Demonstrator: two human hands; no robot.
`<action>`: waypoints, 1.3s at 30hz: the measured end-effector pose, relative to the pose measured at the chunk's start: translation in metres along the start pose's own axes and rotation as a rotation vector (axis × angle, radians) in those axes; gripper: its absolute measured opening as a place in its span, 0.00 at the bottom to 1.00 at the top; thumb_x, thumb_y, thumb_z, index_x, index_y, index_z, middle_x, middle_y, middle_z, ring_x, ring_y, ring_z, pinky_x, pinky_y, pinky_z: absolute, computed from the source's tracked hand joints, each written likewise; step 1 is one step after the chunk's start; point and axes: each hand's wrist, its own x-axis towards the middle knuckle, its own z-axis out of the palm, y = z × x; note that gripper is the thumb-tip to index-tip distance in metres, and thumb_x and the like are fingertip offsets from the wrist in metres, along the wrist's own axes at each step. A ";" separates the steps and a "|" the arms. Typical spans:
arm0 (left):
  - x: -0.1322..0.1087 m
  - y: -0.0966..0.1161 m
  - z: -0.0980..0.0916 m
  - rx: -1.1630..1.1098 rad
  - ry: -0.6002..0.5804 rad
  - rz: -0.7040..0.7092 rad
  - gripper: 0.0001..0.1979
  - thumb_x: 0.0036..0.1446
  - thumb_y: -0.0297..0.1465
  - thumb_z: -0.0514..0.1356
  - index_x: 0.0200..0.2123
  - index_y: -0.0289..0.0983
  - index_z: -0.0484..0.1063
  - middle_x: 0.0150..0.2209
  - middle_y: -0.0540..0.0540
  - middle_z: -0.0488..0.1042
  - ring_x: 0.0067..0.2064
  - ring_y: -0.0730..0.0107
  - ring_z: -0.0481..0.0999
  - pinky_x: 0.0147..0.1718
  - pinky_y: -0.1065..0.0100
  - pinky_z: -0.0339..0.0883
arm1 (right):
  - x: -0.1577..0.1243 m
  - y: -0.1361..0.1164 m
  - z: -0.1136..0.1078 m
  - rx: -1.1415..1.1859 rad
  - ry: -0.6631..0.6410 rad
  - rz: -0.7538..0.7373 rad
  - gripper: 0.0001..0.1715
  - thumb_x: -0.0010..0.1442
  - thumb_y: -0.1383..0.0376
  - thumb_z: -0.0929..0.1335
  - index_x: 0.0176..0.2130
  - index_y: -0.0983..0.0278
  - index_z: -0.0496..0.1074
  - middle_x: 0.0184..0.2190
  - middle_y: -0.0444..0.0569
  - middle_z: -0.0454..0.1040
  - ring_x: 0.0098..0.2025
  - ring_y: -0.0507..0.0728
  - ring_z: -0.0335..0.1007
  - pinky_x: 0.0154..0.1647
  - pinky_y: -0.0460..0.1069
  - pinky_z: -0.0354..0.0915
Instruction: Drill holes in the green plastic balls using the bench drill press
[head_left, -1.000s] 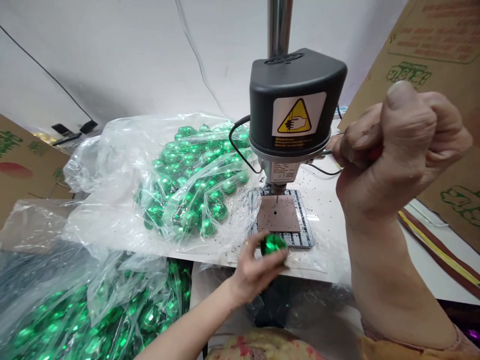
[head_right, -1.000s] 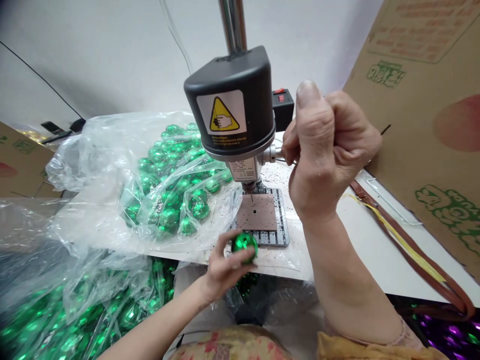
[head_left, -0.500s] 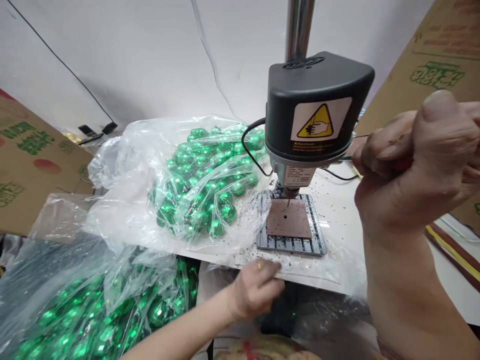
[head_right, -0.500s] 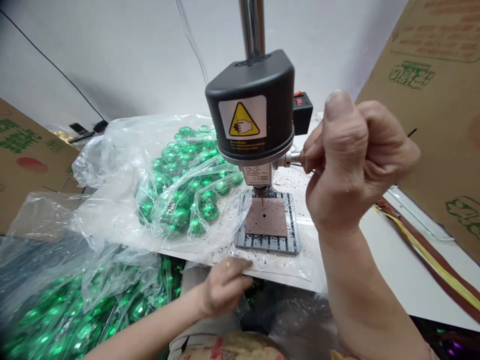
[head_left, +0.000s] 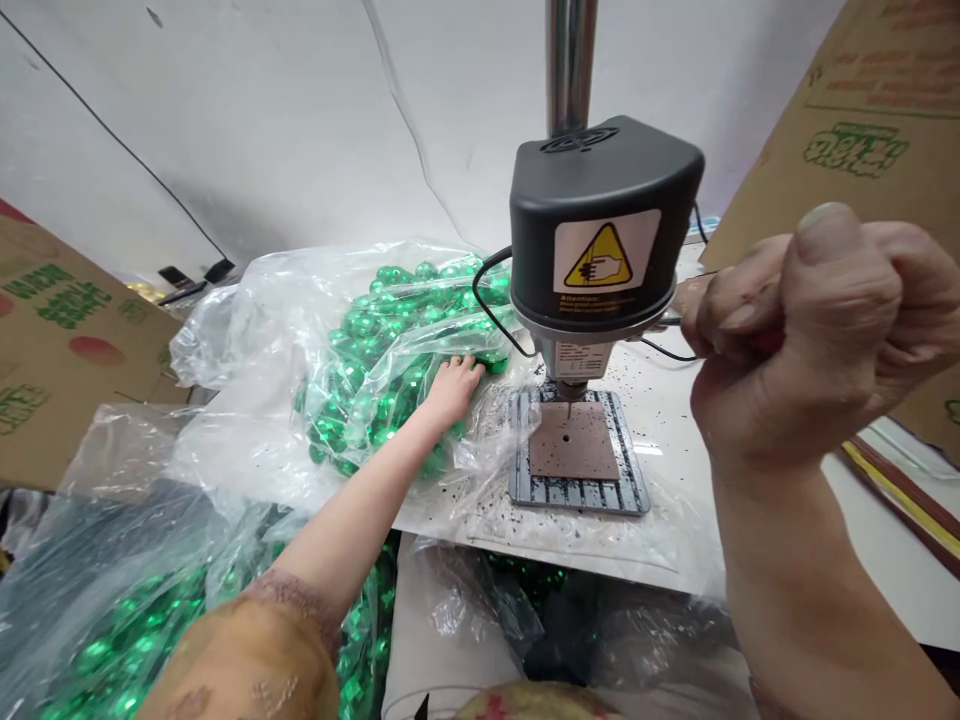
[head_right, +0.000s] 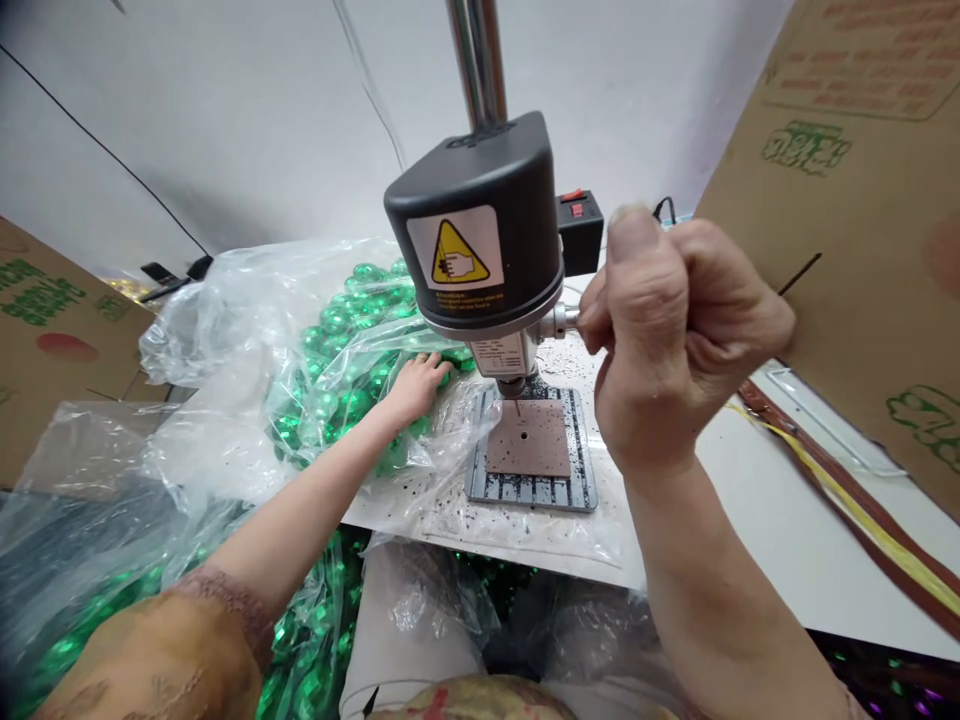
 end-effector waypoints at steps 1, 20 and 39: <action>-0.001 -0.001 -0.003 -0.025 0.014 0.014 0.20 0.53 0.18 0.61 0.48 0.38 0.76 0.50 0.36 0.74 0.55 0.44 0.71 0.53 0.49 0.64 | 0.000 0.000 0.000 -0.007 0.002 0.000 0.21 0.59 0.68 0.68 0.18 0.59 0.61 0.13 0.38 0.57 0.15 0.50 0.51 0.17 0.53 0.48; -0.056 0.098 0.005 -1.736 0.079 -0.363 0.29 0.45 0.40 0.76 0.45 0.40 0.66 0.37 0.50 0.78 0.36 0.69 0.78 0.39 0.67 0.70 | -0.001 0.000 -0.004 -0.029 -0.073 -0.024 0.24 0.62 0.62 0.69 0.19 0.60 0.60 0.13 0.38 0.57 0.15 0.49 0.51 0.17 0.51 0.48; -0.046 0.108 0.034 -1.501 0.070 -0.196 0.28 0.53 0.46 0.70 0.49 0.40 0.63 0.45 0.45 0.78 0.48 0.63 0.78 0.48 0.62 0.69 | -0.004 -0.006 -0.007 -0.129 -0.122 0.023 0.25 0.63 0.58 0.68 0.19 0.60 0.57 0.15 0.39 0.58 0.17 0.50 0.54 0.20 0.52 0.53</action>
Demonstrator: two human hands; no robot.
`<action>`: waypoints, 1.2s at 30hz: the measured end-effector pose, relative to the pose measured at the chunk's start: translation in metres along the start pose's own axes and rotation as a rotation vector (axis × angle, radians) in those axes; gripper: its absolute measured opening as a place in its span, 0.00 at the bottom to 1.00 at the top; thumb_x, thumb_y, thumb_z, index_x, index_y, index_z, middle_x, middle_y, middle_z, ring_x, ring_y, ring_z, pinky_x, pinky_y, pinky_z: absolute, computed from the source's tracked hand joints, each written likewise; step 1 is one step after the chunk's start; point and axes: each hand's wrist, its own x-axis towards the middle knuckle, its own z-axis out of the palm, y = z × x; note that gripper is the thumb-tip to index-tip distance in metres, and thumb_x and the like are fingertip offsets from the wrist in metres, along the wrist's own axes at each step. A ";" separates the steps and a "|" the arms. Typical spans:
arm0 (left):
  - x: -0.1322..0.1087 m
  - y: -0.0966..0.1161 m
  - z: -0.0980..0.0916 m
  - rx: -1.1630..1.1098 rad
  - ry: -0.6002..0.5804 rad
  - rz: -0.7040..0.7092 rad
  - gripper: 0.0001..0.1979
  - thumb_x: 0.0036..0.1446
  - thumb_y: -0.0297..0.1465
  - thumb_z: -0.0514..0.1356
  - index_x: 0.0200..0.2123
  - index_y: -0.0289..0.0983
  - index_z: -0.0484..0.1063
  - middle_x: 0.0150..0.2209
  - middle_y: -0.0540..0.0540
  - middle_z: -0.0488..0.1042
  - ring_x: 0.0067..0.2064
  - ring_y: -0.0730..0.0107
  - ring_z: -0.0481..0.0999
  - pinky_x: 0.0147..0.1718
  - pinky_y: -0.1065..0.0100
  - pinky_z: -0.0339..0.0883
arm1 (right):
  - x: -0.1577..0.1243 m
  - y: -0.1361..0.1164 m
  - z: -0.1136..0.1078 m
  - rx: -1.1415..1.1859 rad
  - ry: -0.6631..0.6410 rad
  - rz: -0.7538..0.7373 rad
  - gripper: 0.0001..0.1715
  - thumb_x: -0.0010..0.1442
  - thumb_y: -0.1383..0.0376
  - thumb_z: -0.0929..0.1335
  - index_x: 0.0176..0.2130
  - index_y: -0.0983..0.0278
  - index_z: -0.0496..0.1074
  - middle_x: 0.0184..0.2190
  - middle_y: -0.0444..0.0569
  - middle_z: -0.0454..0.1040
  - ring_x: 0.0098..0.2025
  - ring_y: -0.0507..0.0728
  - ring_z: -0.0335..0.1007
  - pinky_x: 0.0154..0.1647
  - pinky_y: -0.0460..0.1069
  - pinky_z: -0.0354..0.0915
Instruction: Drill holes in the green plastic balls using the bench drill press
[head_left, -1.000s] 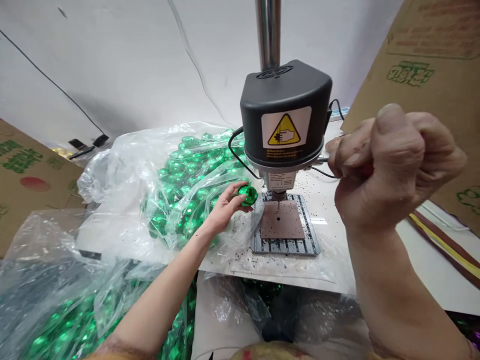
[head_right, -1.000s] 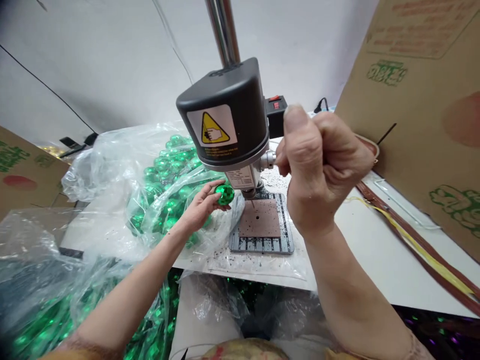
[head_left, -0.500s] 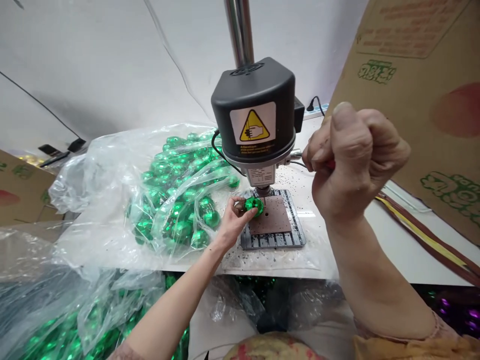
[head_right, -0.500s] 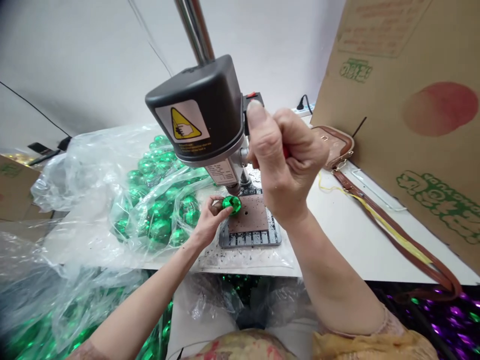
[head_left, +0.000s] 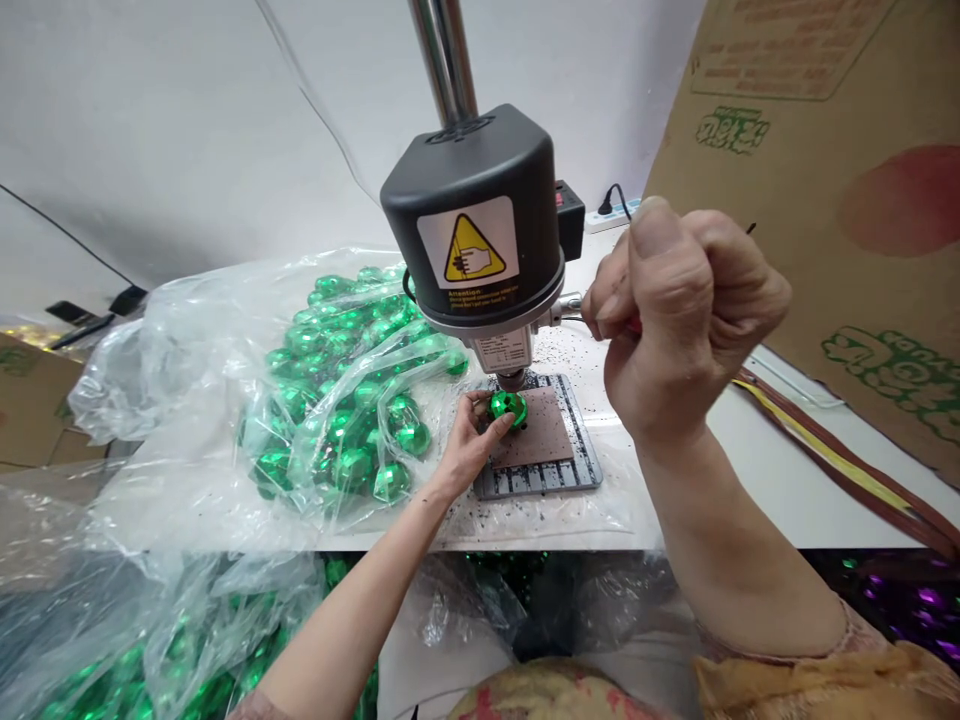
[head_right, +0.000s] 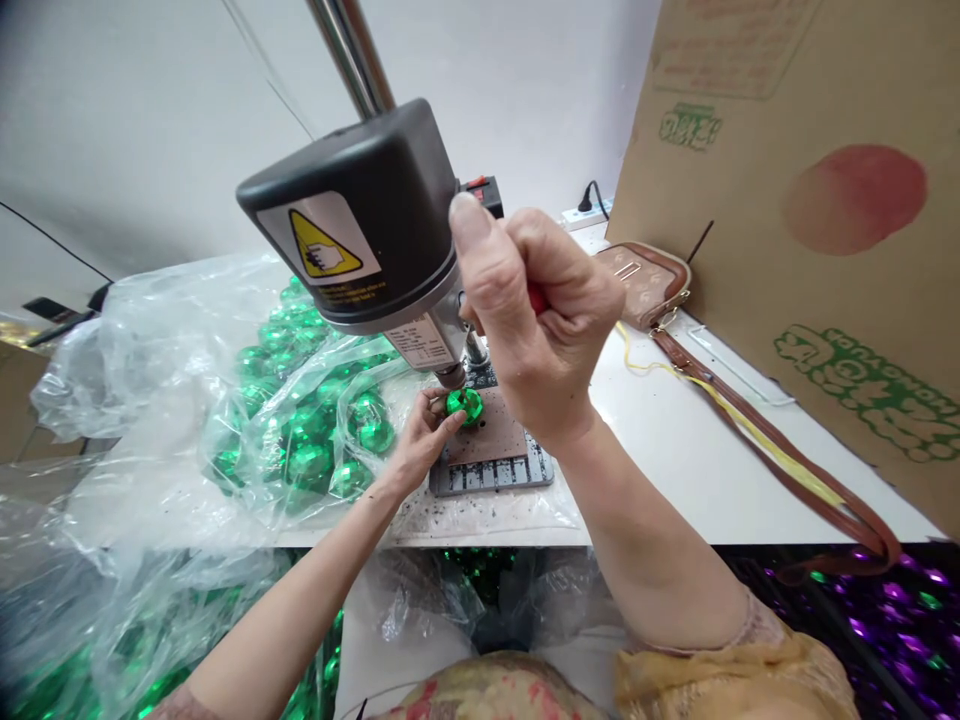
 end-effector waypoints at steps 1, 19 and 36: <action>0.000 0.000 0.000 0.010 -0.017 0.006 0.28 0.54 0.46 0.69 0.50 0.40 0.63 0.47 0.44 0.78 0.49 0.62 0.78 0.50 0.61 0.69 | 0.000 0.000 0.000 -0.004 0.004 -0.001 0.25 0.63 0.58 0.68 0.19 0.60 0.57 0.15 0.39 0.58 0.17 0.50 0.54 0.20 0.52 0.53; -0.009 -0.003 0.011 0.533 0.028 0.261 0.23 0.54 0.35 0.70 0.53 0.41 0.72 0.49 0.43 0.76 0.52 0.57 0.74 0.53 0.56 0.67 | -0.002 0.004 0.000 -0.088 0.010 0.005 0.27 0.63 0.54 0.67 0.19 0.59 0.55 0.15 0.41 0.57 0.18 0.50 0.54 0.19 0.53 0.54; -0.011 -0.008 0.010 0.536 0.037 0.301 0.23 0.56 0.36 0.69 0.54 0.41 0.70 0.51 0.42 0.75 0.53 0.57 0.74 0.53 0.59 0.67 | -0.023 0.021 -0.004 0.077 0.085 -0.247 0.31 0.64 0.66 0.67 0.18 0.63 0.46 0.14 0.37 0.47 0.16 0.44 0.45 0.17 0.48 0.44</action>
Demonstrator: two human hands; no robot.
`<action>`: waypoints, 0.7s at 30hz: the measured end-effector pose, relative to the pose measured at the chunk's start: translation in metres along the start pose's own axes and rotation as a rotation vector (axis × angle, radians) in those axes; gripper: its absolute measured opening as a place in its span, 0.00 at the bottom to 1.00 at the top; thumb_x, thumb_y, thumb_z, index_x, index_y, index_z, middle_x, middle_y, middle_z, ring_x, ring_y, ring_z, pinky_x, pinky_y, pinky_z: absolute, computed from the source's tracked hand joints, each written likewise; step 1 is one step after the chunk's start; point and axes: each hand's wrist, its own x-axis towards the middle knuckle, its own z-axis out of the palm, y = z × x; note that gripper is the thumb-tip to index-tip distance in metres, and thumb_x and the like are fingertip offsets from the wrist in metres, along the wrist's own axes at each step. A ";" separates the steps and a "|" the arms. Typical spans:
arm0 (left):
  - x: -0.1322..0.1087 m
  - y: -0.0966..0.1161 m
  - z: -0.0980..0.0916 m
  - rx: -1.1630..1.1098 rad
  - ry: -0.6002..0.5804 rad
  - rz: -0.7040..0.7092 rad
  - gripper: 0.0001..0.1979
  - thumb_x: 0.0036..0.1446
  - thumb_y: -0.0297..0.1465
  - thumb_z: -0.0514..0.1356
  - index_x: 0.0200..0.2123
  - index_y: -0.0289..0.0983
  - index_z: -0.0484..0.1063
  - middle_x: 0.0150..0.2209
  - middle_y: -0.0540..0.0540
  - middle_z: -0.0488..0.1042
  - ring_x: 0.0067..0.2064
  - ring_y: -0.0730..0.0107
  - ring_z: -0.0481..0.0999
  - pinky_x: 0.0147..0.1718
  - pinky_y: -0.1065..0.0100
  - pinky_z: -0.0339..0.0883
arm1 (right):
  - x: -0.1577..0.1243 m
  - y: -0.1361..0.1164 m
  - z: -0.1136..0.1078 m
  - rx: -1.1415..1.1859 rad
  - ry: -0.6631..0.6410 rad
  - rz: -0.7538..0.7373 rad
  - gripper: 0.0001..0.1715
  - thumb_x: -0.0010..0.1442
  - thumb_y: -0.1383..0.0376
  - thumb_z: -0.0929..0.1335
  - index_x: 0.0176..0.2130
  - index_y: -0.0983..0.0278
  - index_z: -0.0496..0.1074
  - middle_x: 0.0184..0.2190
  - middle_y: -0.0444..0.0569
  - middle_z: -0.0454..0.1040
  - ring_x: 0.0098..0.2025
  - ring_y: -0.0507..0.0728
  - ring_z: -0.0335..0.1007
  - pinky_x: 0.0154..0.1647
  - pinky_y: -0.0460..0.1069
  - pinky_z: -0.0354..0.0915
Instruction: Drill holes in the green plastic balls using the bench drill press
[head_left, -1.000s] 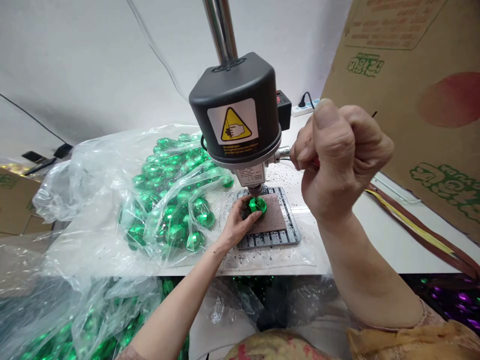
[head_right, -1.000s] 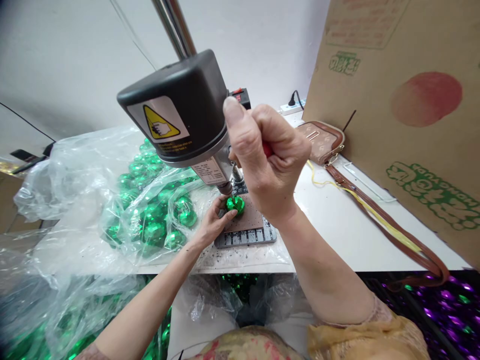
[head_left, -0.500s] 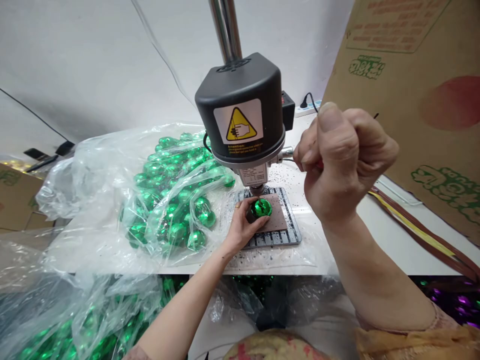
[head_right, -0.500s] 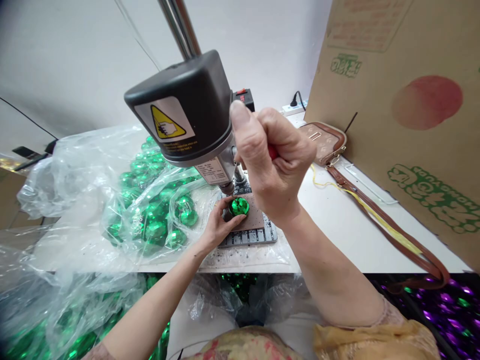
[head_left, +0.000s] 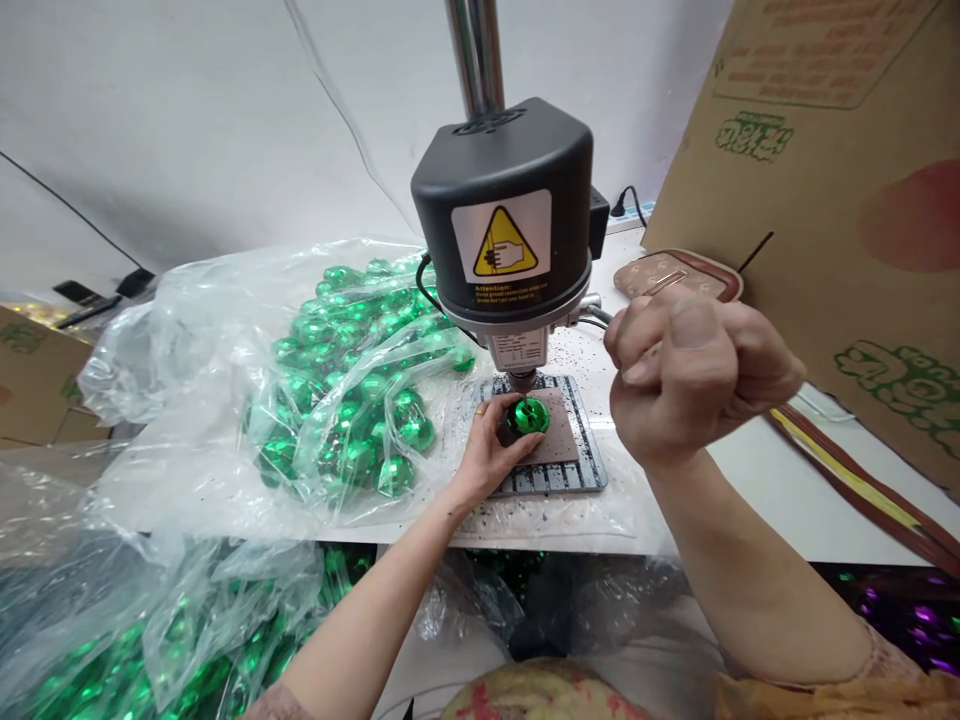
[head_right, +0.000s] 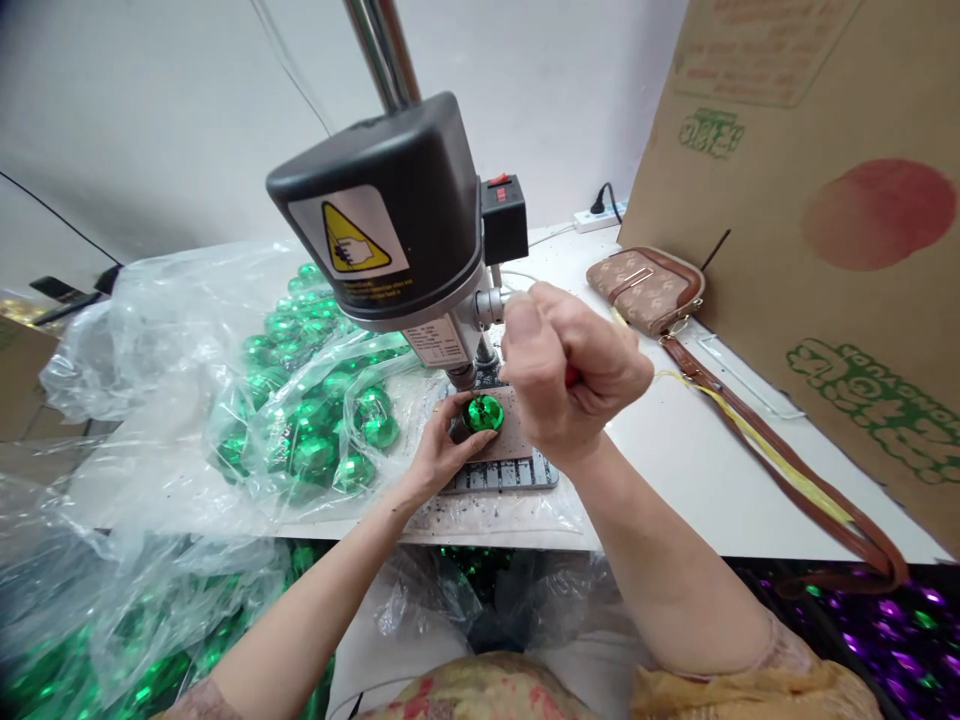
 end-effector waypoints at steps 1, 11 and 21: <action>0.000 0.000 0.000 0.001 0.002 0.006 0.23 0.56 0.36 0.69 0.54 0.41 0.70 0.51 0.42 0.75 0.53 0.57 0.74 0.53 0.59 0.67 | 0.000 0.000 0.000 0.001 0.000 -0.004 0.31 0.64 0.66 0.67 0.18 0.63 0.46 0.14 0.37 0.47 0.16 0.44 0.45 0.18 0.47 0.44; 0.000 -0.001 0.001 -0.004 -0.007 -0.003 0.24 0.56 0.35 0.70 0.54 0.41 0.70 0.51 0.42 0.74 0.54 0.57 0.73 0.54 0.58 0.66 | -0.008 0.007 -0.010 0.010 -0.040 -0.092 0.27 0.62 0.69 0.66 0.21 0.63 0.45 0.15 0.37 0.48 0.16 0.43 0.42 0.18 0.46 0.44; 0.000 -0.003 0.001 -0.010 -0.002 0.002 0.23 0.56 0.36 0.69 0.54 0.40 0.70 0.51 0.42 0.74 0.53 0.57 0.73 0.53 0.58 0.66 | -0.015 0.005 -0.017 0.009 -0.094 -0.105 0.25 0.58 0.76 0.64 0.23 0.63 0.43 0.16 0.36 0.47 0.17 0.44 0.46 0.18 0.46 0.48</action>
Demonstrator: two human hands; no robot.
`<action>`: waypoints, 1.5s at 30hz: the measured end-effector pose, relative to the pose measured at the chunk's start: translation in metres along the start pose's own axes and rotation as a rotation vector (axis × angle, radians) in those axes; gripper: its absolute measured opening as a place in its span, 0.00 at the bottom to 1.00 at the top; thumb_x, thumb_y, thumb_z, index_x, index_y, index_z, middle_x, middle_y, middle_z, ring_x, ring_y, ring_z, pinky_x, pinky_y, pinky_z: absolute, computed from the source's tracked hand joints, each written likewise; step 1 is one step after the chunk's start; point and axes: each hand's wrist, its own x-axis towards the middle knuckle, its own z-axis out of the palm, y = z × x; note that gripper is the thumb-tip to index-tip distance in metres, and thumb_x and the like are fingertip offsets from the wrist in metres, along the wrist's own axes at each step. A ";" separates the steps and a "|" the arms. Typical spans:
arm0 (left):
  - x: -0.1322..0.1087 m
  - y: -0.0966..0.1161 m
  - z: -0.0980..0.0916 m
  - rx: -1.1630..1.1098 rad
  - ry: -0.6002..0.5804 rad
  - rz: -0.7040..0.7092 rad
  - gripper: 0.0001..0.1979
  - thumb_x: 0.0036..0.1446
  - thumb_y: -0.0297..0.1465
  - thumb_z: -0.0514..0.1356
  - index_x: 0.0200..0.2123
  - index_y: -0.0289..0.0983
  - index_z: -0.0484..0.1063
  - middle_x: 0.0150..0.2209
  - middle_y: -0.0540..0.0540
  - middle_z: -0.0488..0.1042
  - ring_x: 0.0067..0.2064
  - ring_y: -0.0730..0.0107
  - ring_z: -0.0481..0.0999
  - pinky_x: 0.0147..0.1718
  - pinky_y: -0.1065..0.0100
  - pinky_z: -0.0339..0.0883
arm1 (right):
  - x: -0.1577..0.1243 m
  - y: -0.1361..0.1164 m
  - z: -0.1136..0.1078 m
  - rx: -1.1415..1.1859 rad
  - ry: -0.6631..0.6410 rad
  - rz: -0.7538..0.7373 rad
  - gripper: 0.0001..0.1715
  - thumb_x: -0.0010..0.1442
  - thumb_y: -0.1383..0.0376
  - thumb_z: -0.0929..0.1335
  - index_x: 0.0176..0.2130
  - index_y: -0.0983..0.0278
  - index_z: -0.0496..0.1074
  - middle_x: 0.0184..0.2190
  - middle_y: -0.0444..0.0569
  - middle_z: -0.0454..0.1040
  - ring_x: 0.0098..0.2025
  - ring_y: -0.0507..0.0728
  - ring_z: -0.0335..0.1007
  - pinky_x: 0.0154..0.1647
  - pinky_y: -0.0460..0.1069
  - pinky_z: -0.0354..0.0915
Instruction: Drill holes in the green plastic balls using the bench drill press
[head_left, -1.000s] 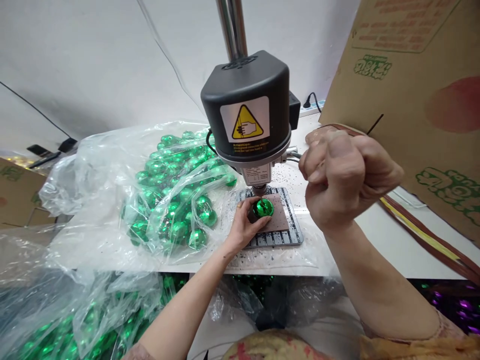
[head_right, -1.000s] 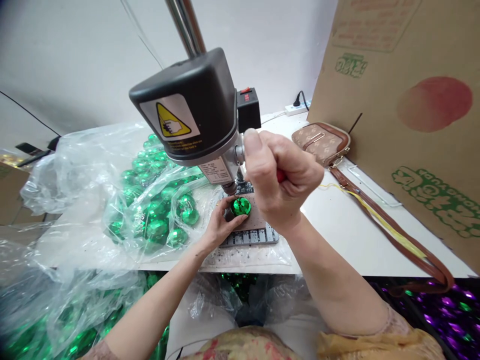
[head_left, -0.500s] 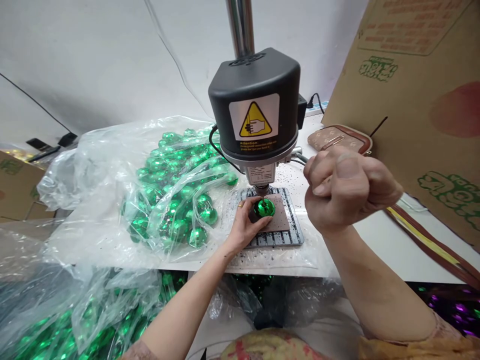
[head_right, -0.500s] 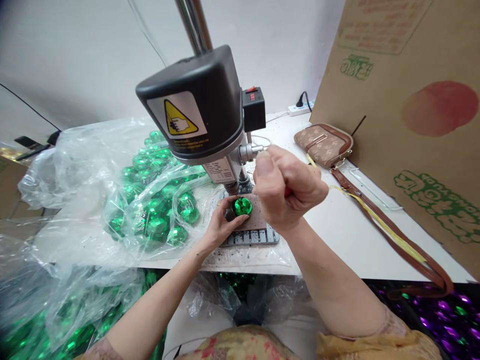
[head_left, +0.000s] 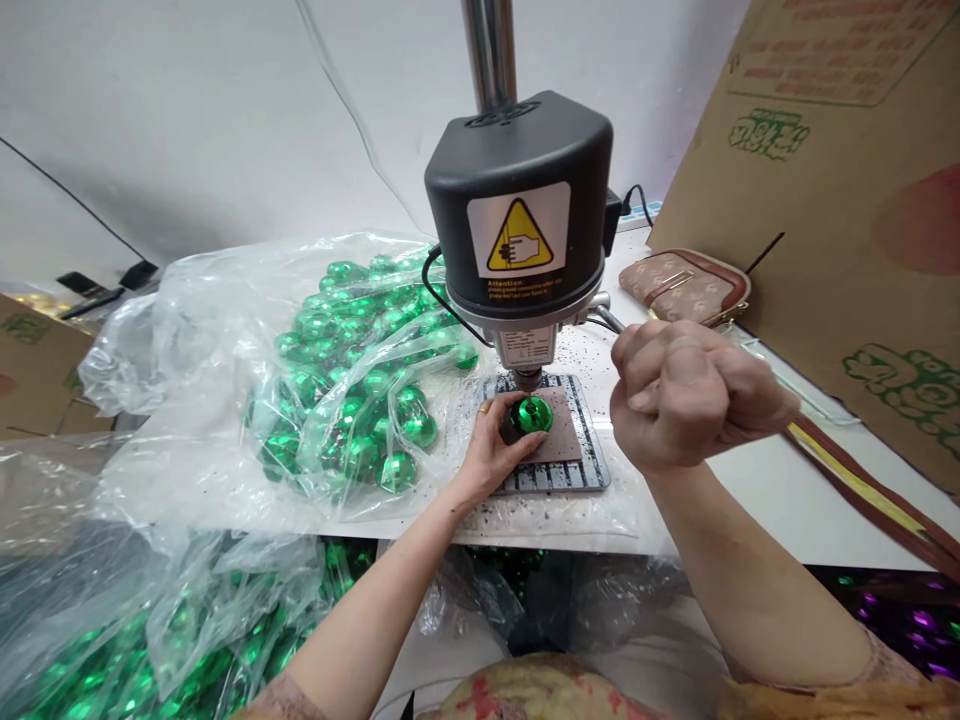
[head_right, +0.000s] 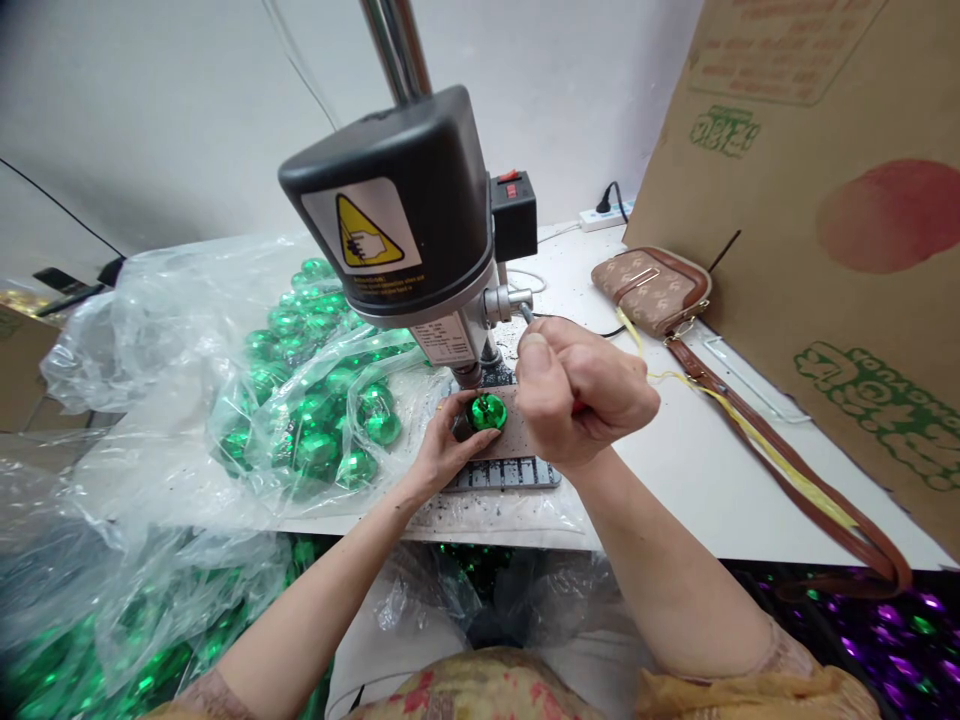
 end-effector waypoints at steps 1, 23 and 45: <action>0.000 -0.001 0.000 0.001 0.004 0.003 0.23 0.56 0.36 0.69 0.54 0.40 0.70 0.51 0.42 0.74 0.53 0.57 0.73 0.53 0.58 0.67 | -0.002 0.000 -0.001 -0.006 -0.006 -0.002 0.25 0.58 0.76 0.64 0.23 0.63 0.43 0.16 0.37 0.46 0.17 0.44 0.46 0.18 0.46 0.48; -0.035 0.030 -0.023 -0.733 0.198 -0.386 0.25 0.62 0.48 0.61 0.58 0.44 0.66 0.51 0.43 0.76 0.48 0.61 0.79 0.47 0.57 0.76 | 0.051 -0.007 0.027 -0.071 0.088 0.301 0.25 0.61 0.68 0.68 0.17 0.60 0.56 0.12 0.38 0.55 0.14 0.47 0.47 0.17 0.50 0.48; -0.114 0.026 -0.039 0.170 -0.476 0.382 0.11 0.61 0.27 0.55 0.42 0.40 0.76 0.40 0.42 0.79 0.39 0.65 0.79 0.37 0.67 0.72 | 0.045 -0.006 0.023 -0.012 0.101 0.300 0.21 0.60 0.68 0.69 0.18 0.60 0.60 0.13 0.38 0.58 0.15 0.49 0.53 0.16 0.52 0.50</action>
